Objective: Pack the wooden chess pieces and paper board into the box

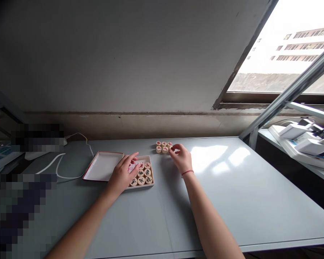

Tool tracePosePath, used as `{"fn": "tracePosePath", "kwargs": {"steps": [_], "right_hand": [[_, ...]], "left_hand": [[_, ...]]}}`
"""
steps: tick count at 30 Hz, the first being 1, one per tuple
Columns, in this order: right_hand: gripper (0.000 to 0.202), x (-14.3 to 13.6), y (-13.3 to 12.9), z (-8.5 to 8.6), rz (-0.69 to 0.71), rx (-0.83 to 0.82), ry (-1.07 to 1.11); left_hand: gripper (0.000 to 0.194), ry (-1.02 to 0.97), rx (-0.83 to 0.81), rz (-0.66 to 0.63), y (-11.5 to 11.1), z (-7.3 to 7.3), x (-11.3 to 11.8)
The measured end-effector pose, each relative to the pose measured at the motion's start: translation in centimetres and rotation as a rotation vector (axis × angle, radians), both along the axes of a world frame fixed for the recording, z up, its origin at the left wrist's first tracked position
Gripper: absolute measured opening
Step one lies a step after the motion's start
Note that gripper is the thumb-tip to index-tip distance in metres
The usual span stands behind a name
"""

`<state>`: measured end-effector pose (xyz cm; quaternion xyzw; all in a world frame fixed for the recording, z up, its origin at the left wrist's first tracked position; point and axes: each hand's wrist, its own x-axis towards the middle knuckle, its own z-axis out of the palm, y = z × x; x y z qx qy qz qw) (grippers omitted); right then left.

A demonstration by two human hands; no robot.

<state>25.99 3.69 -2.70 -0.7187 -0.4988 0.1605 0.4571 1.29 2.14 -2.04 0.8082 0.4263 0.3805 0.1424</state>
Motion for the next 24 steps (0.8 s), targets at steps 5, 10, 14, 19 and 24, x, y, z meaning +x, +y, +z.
{"fn": "tracePosePath", "kwargs": {"steps": [5,10,14,19,24], "right_hand": [[0.024,1.5,0.4,-1.6,0.005,-0.071,-0.146],[0.018,1.2,0.6,-2.4,-0.001,-0.098,-0.233],[0.020,1.2,0.6,-2.4,0.002,-0.112,-0.256],[0.036,0.1,-0.1,-0.3,-0.058,-0.010,-0.296],[0.030,-3.1,-1.1,1.5,0.328,-0.068,-0.173]], "left_hand": [[0.030,0.018,-0.001,-0.014,-0.1,0.2,0.0],[0.026,0.027,-0.016,-0.019,0.0,0.1,-0.1],[0.022,0.071,0.004,0.022,0.2,0.1,-0.3],[0.018,0.220,-0.008,0.118,0.5,-0.1,-0.4],[0.025,0.409,-0.022,0.189,0.3,-0.2,-0.2]]}}
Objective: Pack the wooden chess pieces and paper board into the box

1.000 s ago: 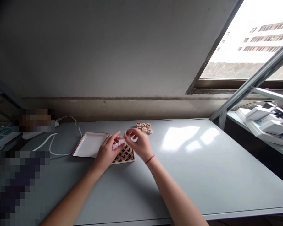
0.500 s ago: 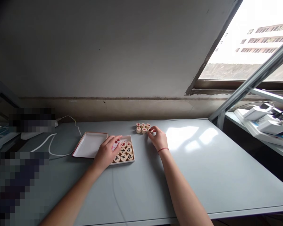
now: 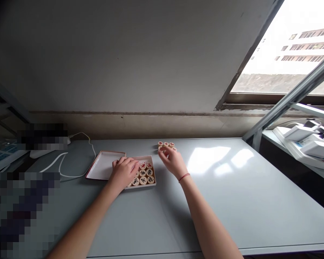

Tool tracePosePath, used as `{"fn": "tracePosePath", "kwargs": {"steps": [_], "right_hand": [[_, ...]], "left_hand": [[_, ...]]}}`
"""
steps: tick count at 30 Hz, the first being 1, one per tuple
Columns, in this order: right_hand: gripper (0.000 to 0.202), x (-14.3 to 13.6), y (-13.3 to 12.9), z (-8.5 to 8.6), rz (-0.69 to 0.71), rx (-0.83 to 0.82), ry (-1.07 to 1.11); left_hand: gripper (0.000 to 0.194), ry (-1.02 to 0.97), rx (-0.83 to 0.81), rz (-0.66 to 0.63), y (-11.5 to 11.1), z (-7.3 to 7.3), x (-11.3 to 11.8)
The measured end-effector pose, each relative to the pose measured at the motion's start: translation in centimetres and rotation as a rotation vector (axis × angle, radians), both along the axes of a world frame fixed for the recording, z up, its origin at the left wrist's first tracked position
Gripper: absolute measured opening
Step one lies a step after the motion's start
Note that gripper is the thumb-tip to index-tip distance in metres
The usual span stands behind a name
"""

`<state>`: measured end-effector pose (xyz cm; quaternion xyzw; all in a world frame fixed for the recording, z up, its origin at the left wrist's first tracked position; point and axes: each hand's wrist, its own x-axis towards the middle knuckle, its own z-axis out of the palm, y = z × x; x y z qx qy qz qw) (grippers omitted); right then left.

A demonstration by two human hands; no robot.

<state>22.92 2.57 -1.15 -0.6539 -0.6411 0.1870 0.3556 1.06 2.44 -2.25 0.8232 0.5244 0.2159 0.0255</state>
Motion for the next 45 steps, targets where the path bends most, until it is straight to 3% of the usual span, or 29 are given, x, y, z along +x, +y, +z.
{"fn": "tracePosePath", "kwargs": {"steps": [2,4,9,14,21,33,45], "right_hand": [[0.028,-1.1,-0.1,-0.1,0.108,-0.014,-0.007],[0.025,-1.5,0.0,-0.8,0.093,0.051,-0.053],[0.020,-0.8,1.3,-2.9,-0.215,0.315,-0.321],[0.025,-1.1,2.8,-4.2,-0.300,0.258,-0.545],[0.024,-1.0,3.6,-5.3,-0.308,0.257,-0.589],[0.025,-0.9,3.3,-5.2,-0.231,0.354,-0.586],[0.020,-0.1,2.8,-4.7,-0.317,0.301,-0.646]], "left_hand": [[0.032,0.058,0.008,0.014,-0.1,0.0,0.2],[0.035,0.079,-0.002,0.022,-0.2,0.0,0.5],[0.035,0.092,-0.055,0.033,-0.3,0.0,1.1],[0.034,0.075,-0.079,0.032,-0.4,0.0,1.0],[0.033,0.080,-0.072,0.030,-0.5,-0.1,0.9],[0.030,0.066,-0.102,0.025,-0.7,0.2,0.8],[0.028,0.059,-0.137,0.020,-0.8,0.4,0.8]]}}
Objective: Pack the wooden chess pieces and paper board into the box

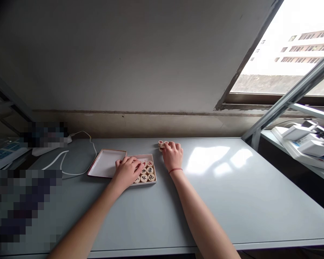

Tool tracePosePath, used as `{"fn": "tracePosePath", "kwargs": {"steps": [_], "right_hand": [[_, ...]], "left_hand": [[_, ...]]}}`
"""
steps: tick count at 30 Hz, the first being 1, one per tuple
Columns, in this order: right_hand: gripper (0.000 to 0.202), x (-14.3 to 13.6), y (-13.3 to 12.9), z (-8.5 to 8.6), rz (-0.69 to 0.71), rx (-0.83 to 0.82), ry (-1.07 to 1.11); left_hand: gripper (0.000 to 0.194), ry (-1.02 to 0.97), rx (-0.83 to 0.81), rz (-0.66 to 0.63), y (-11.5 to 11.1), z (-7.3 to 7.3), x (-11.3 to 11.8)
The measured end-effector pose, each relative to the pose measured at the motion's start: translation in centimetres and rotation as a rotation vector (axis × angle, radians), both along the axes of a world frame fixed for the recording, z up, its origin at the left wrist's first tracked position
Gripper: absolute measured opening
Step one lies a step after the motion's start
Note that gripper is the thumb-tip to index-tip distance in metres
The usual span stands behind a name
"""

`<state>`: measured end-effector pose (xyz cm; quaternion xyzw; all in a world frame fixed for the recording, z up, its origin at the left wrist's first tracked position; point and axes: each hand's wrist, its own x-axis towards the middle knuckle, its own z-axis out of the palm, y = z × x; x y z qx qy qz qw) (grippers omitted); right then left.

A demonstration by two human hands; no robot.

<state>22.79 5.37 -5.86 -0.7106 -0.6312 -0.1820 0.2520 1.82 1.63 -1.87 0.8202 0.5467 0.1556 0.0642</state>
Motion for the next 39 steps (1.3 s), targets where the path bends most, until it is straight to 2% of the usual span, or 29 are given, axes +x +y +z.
{"fn": "tracePosePath", "kwargs": {"steps": [7,14,24,32,36,39], "right_hand": [[0.022,-0.6,-0.1,0.2,0.051,0.017,0.072],[0.027,-1.0,0.2,0.0,0.121,-0.038,0.057],[0.030,-1.3,0.2,0.3,0.119,-0.082,0.056],[0.021,-1.5,-0.1,0.3,0.236,-0.092,0.071],[0.019,-0.9,0.2,0.4,0.275,-0.021,0.143],[0.020,1.4,0.7,0.4,0.175,0.123,0.330]], "left_hand": [[0.027,-0.019,-0.016,0.001,0.0,0.1,-0.1],[0.028,-0.005,-0.014,-0.002,0.0,0.1,0.0],[0.026,0.003,-0.007,0.000,0.1,0.0,0.0],[0.027,0.000,-0.001,-0.003,0.1,0.1,0.0],[0.026,-0.003,-0.010,0.001,0.0,0.1,-0.1],[0.026,-0.007,-0.023,0.000,0.0,0.1,-0.2]]}}
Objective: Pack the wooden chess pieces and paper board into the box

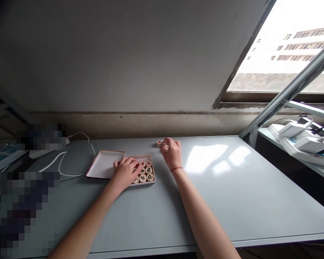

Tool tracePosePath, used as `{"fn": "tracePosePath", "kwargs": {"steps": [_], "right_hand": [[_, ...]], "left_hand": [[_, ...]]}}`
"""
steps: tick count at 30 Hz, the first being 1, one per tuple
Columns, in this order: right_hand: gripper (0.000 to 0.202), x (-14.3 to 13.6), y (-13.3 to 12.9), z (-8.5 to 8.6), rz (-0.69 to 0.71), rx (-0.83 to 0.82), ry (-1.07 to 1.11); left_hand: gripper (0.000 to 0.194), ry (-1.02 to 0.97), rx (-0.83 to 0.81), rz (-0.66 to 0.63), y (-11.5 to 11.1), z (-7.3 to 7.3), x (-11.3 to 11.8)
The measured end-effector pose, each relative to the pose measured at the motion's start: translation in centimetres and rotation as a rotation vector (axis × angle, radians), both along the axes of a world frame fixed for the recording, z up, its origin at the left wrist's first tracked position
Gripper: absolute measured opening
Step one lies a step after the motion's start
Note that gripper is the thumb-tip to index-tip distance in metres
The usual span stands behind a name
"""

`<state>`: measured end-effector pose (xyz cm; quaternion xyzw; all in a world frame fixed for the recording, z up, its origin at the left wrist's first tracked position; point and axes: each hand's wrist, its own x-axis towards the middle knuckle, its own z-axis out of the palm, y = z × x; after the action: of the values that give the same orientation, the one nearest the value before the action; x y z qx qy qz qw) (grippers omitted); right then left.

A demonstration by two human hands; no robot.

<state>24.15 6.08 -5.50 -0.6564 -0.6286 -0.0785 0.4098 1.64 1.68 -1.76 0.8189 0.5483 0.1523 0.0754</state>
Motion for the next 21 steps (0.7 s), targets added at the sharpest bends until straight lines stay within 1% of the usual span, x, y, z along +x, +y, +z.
{"fn": "tracePosePath", "kwargs": {"steps": [1,3,5,7,9,15,19,21], "right_hand": [[0.021,1.1,0.1,-0.2,-0.065,0.018,0.072],[0.022,3.4,0.3,-0.7,-0.163,-0.017,0.164],[0.022,5.2,0.3,-1.4,-0.201,-0.110,0.217],[0.022,6.2,0.3,-2.0,-0.209,-0.190,0.229],[0.022,6.4,0.4,-2.4,-0.208,-0.216,0.205],[0.024,6.1,0.4,-2.7,-0.169,-0.179,0.159],[0.019,6.3,0.4,-2.8,-0.209,-0.179,0.165],[0.017,6.3,0.3,-2.7,-0.203,-0.181,0.176]], "left_hand": [[0.026,-0.001,-0.002,-0.002,0.0,0.0,0.0],[0.025,-0.003,-0.006,-0.003,0.0,0.0,-0.1],[0.025,-0.006,-0.010,-0.002,0.0,0.0,-0.1],[0.025,-0.011,-0.017,-0.002,0.0,0.1,-0.1],[0.025,-0.012,-0.024,0.000,0.0,0.1,-0.1],[0.024,-0.003,-0.044,0.002,0.0,0.1,0.0],[0.024,-0.009,-0.041,0.003,0.0,0.1,0.0],[0.023,-0.011,-0.044,0.001,0.0,0.1,0.0]]}}
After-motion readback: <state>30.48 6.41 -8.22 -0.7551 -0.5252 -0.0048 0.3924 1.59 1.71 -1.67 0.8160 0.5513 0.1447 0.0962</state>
